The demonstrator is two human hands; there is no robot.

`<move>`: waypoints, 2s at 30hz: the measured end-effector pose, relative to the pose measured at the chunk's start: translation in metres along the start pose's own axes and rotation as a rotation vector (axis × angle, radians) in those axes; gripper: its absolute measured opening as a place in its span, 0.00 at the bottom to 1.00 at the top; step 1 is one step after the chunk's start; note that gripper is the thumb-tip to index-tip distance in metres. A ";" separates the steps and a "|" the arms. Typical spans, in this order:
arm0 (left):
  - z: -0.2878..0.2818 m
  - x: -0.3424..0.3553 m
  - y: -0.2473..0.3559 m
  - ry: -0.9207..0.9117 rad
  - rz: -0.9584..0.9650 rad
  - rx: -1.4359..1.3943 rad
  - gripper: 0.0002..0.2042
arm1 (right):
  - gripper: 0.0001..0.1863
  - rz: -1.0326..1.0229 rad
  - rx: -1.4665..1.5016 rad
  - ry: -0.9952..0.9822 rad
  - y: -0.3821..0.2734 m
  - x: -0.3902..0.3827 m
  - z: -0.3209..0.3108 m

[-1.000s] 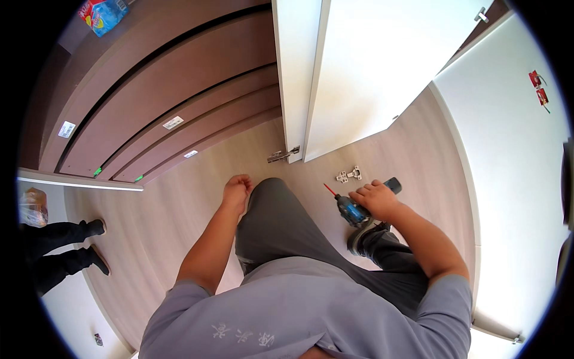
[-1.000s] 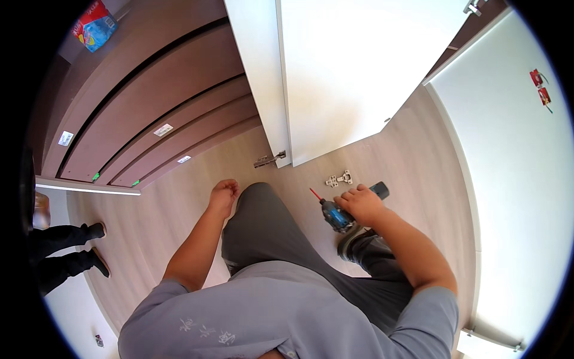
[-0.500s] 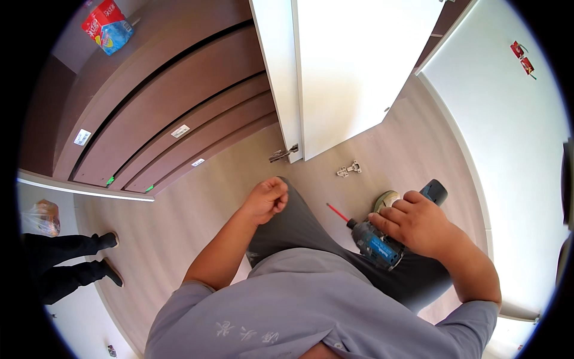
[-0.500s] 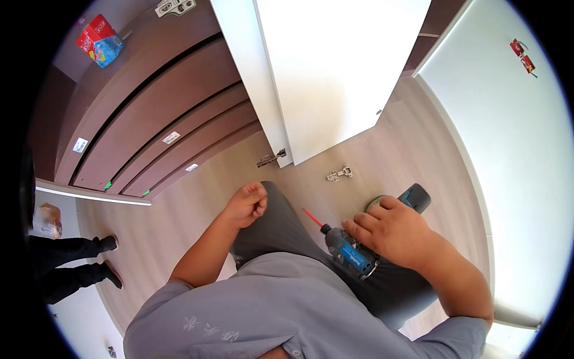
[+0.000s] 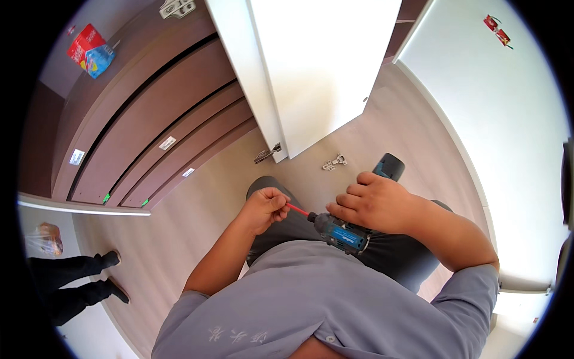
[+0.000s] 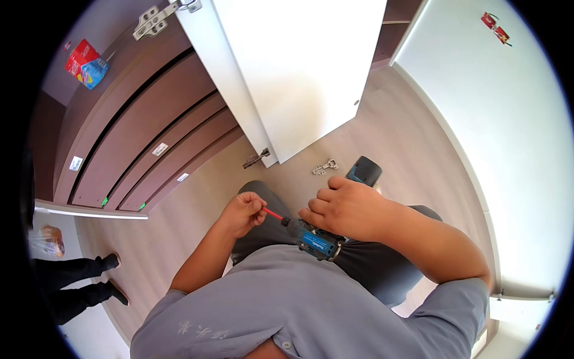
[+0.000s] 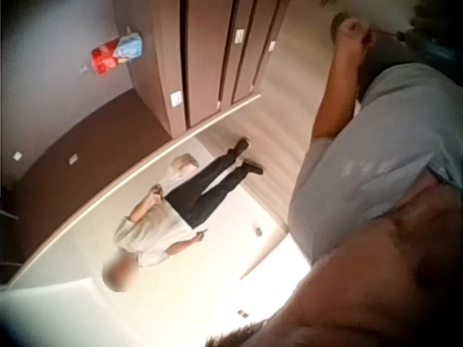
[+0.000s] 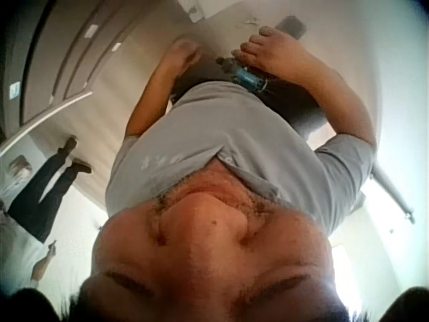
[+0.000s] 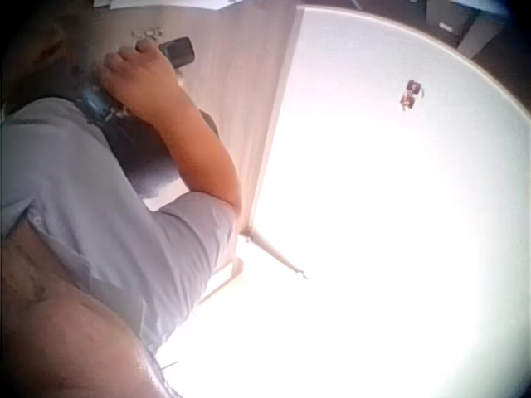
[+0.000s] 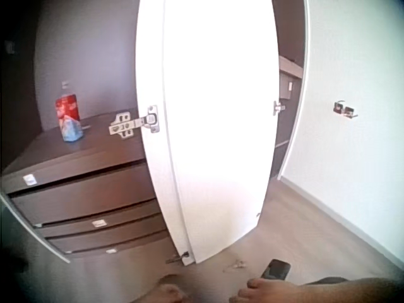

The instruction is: The person unscrews and removes hinges from a cabinet door using a power drill and then attaches new hinges to the door while it lies on the floor.

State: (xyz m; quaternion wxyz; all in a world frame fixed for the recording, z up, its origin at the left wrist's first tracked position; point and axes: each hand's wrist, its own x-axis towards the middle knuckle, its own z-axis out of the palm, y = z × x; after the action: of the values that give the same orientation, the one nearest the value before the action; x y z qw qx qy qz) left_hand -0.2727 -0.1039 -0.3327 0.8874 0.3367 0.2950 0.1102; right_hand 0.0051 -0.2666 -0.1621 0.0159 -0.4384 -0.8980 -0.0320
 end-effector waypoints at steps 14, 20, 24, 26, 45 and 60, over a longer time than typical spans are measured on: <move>0.049 0.032 0.028 -0.211 0.034 -0.204 0.09 | 0.18 0.143 0.046 0.124 0.028 -0.034 -0.027; 0.091 0.077 0.034 -0.220 0.069 -0.013 0.06 | 0.20 0.238 0.121 0.164 0.063 -0.068 -0.030; 0.097 0.104 0.010 -0.046 -0.117 0.451 0.05 | 0.22 0.291 0.186 0.225 0.089 -0.090 -0.019; 0.058 0.139 -0.027 0.047 -0.152 0.610 0.07 | 0.26 0.350 0.285 0.262 0.107 -0.106 -0.012; -0.004 0.391 -0.131 0.016 -0.319 1.983 0.22 | 0.35 0.950 0.516 0.255 0.214 -0.284 0.146; 0.184 0.480 0.030 -0.301 -0.617 1.847 0.20 | 0.31 1.392 1.465 0.933 0.209 -0.297 0.316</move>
State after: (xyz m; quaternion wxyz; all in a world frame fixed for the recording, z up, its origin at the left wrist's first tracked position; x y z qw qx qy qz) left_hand 0.2221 0.0099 -0.4178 0.2939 0.8164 0.2238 -0.4438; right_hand 0.3522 -0.3492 -0.4853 0.6214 -0.6762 -0.1641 0.3601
